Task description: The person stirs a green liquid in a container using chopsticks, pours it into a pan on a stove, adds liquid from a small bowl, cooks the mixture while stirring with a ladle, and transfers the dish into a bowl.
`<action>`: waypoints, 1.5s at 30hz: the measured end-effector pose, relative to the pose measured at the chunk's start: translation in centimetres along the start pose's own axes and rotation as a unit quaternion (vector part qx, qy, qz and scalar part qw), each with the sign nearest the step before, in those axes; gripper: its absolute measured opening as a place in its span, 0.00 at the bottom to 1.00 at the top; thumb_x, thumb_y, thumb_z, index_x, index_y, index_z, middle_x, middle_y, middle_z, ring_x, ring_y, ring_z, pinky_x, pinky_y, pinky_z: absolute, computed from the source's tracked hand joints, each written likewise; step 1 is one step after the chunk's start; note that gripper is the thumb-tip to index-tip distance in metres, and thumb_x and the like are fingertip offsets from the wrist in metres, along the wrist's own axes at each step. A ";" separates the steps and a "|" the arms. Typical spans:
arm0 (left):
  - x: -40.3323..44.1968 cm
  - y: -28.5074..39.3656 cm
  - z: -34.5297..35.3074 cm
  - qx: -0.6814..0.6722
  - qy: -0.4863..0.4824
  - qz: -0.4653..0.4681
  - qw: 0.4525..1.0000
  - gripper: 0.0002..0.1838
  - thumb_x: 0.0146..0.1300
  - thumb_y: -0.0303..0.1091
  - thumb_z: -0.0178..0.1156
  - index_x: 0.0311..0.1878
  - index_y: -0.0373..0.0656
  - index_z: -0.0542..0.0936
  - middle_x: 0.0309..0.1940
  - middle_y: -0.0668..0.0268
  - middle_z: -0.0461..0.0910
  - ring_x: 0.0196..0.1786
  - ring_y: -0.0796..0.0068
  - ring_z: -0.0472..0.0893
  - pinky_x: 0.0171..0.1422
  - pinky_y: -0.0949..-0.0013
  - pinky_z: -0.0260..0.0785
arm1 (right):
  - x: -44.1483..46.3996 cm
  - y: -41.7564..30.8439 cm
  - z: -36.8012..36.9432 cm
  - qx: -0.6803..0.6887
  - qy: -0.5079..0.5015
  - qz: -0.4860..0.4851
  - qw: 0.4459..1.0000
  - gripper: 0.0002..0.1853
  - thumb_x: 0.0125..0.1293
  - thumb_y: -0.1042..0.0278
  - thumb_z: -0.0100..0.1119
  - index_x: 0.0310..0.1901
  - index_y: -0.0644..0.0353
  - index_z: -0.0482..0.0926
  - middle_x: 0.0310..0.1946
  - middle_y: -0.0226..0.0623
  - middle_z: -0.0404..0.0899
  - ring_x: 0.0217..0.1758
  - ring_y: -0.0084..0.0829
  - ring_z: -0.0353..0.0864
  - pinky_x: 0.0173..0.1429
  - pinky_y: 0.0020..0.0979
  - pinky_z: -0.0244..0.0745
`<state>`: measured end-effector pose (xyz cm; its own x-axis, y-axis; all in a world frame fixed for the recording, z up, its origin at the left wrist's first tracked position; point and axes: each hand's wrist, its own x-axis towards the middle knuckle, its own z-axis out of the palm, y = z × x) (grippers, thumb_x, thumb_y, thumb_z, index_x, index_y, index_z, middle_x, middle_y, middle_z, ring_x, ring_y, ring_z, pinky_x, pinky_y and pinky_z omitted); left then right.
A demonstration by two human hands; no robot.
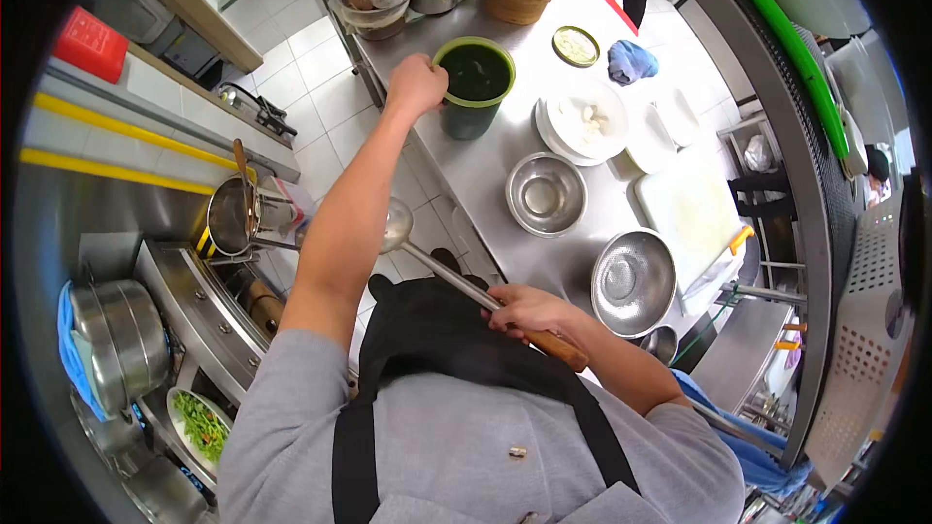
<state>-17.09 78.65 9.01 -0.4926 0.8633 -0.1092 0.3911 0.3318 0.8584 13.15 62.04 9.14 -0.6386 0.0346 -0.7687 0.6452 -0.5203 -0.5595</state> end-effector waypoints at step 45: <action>-86.0 -8.3 -35.6 -0.013 0.767 -0.315 0.558 0.12 0.63 0.31 0.57 0.30 0.29 0.80 0.22 0.55 0.81 0.27 0.60 0.85 0.30 0.55 0.81 | 0.2 -11.5 38.3 -0.429 -0.373 0.098 0.817 0.35 0.57 0.84 0.51 0.70 0.65 0.64 0.20 0.31 0.68 0.11 0.18 0.62 0.14 0.23 0.60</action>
<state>-5.65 -11.85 29.16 -0.6200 -0.7708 0.1468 -0.2375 0.3626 0.9012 -10.48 35.34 27.34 -0.3591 -0.6738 -0.6458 0.6174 0.3474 -0.7057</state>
